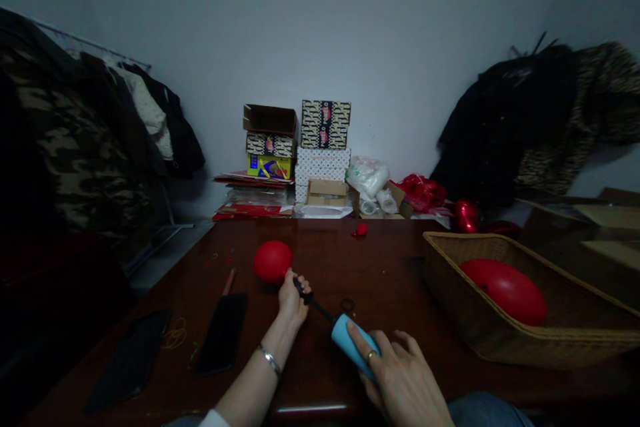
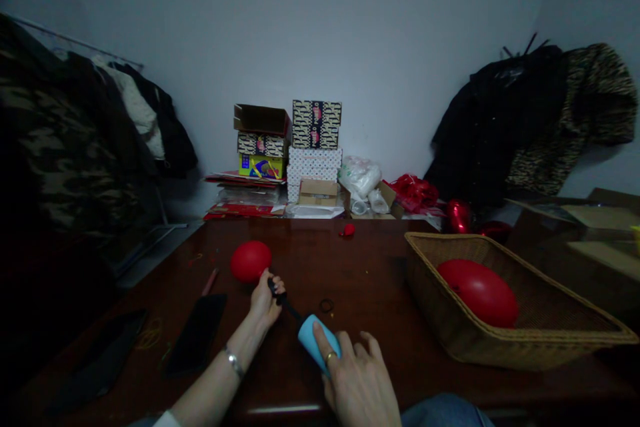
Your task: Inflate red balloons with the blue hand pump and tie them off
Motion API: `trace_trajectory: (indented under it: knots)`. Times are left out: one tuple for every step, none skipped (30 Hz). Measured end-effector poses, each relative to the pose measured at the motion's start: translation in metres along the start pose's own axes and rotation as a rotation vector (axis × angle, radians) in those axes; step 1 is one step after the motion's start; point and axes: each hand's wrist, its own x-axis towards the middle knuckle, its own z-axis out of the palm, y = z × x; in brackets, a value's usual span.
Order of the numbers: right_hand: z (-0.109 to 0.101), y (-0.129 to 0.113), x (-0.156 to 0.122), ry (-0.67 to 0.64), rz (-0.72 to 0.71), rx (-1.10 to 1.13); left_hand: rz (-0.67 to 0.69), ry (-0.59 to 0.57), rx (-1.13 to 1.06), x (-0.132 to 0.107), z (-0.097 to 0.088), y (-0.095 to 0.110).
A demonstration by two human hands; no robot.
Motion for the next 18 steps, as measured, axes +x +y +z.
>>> trace_trajectory:
  knots:
    - [0.0, -0.003, 0.003, -0.021, 0.014, 0.007, -0.006, -0.005, 0.009, -0.003, 0.0, -0.004]
    - [-0.001, -0.005, 0.007, -0.042, 0.029, 0.012, -0.011, -0.007, 0.018, -0.006, 0.001, -0.008]
    - [-0.002, -0.008, 0.01, -0.062, 0.044, 0.013, -0.016, -0.011, 0.028, -0.009, 0.001, -0.012]
    - [-0.002, -0.011, 0.014, -0.081, 0.058, 0.013, -0.023, -0.011, 0.041, -0.013, 0.001, -0.016]
    - [-0.003, -0.013, 0.018, -0.1, 0.07, 0.01, -0.03, -0.015, 0.055, -0.015, 0.001, -0.019]
    - [-0.003, -0.016, 0.023, -0.118, 0.08, 0.008, -0.036, -0.018, 0.07, -0.018, 0.001, -0.022]
    - [-0.002, -0.018, 0.027, -0.133, 0.088, 0.008, -0.039, -0.022, 0.083, -0.02, 0.001, -0.024]
    - [-0.002, -0.019, 0.03, -0.147, 0.093, 0.01, -0.041, -0.025, 0.091, -0.021, 0.001, -0.026]
    - [-0.001, -0.021, 0.034, -0.158, 0.1, 0.013, -0.04, -0.025, 0.096, -0.022, 0.001, -0.027]
    - [0.0, -0.022, 0.037, -0.166, 0.104, 0.017, -0.036, -0.02, 0.098, -0.022, 0.002, -0.027]
    - [0.001, -0.024, 0.038, -0.171, 0.108, 0.022, -0.032, -0.012, 0.098, -0.021, 0.002, -0.026]
    - [0.002, -0.025, 0.04, -0.171, 0.111, 0.027, -0.028, -0.004, 0.1, -0.02, 0.002, -0.024]
    - [0.003, -0.026, 0.04, -0.165, 0.114, 0.032, -0.023, 0.0, 0.104, -0.018, 0.002, -0.022]
    - [0.004, -0.027, 0.039, -0.153, 0.116, 0.036, -0.012, 0.003, 0.107, -0.016, 0.002, -0.019]
    - [0.005, -0.028, 0.038, -0.137, 0.113, 0.04, 0.002, 0.005, 0.108, -0.013, 0.002, -0.016]
    - [0.005, -0.028, 0.037, -0.119, 0.106, 0.045, 0.016, 0.008, 0.107, -0.01, 0.001, -0.012]
    - [0.005, -0.028, 0.034, -0.102, 0.096, 0.051, 0.035, 0.014, 0.101, -0.007, 0.001, -0.009]
    - [0.005, -0.028, 0.031, -0.085, 0.084, 0.057, 0.047, 0.021, 0.094, -0.004, 0.0, -0.005]
